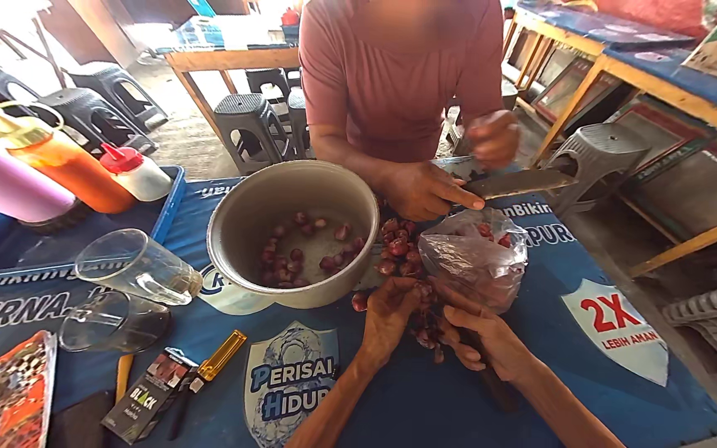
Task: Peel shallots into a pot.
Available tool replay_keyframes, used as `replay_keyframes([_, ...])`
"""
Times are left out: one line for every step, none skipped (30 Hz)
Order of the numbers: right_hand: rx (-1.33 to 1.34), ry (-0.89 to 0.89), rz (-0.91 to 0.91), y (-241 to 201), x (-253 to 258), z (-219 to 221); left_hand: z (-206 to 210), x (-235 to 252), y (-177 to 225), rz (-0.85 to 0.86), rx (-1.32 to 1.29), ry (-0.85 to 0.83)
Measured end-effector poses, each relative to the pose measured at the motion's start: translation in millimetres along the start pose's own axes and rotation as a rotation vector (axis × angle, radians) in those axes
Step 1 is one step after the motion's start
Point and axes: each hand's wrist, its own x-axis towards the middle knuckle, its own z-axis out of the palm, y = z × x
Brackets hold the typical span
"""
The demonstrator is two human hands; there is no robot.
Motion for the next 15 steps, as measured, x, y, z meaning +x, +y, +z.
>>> replay_keyframes([-0.034,-0.016,-0.009,1,0,0,0,0,0,0.004,0.008,0.001])
replay_keyframes([-0.058,-0.02,-0.011,2,0,1,0,-1,1,0.005,0.019,0.003])
replay_keyframes([-0.079,-0.013,-0.01,3,-1,2,0,-2,1,0.009,0.035,0.004])
replay_keyframes([-0.095,0.002,-0.007,4,-1,3,0,-2,0,0.018,0.055,0.001])
replay_keyframes([-0.106,0.024,-0.01,4,-2,3,1,-2,-1,0.021,0.066,0.0])
replay_keyframes([-0.119,0.051,-0.014,4,-2,2,1,-2,-2,0.021,0.068,0.001])
replay_keyframes([-0.133,0.066,-0.019,3,-2,2,1,-2,-3,0.023,0.068,0.0])
replay_keyframes([-0.141,0.075,-0.021,3,-1,1,1,-2,-3,0.028,0.065,-0.002])
replay_keyframes([-0.14,0.077,-0.017,2,-1,1,1,-2,-3,0.033,0.059,-0.006])
replay_keyframes([-0.118,0.069,-0.008,2,-1,0,0,-1,-3,0.034,0.049,-0.013])
replay_keyframes([-0.071,0.047,0.009,1,-1,-1,-1,-1,-3,0.027,0.036,-0.022])
replay_keyframes([-0.013,0.004,0.037,0,-1,-3,-1,-1,-2,0.02,0.021,-0.03])
replay_keyframes([0.056,-0.051,0.062,-2,-1,-6,-2,-1,-1,0.012,0.01,-0.037])
replay_keyframes([0.125,-0.103,0.079,-3,-1,-9,-2,0,-1,0.005,0.003,-0.044])
replay_keyframes([0.177,-0.132,0.088,-2,0,-10,-2,0,-1,-0.003,0.003,-0.048])
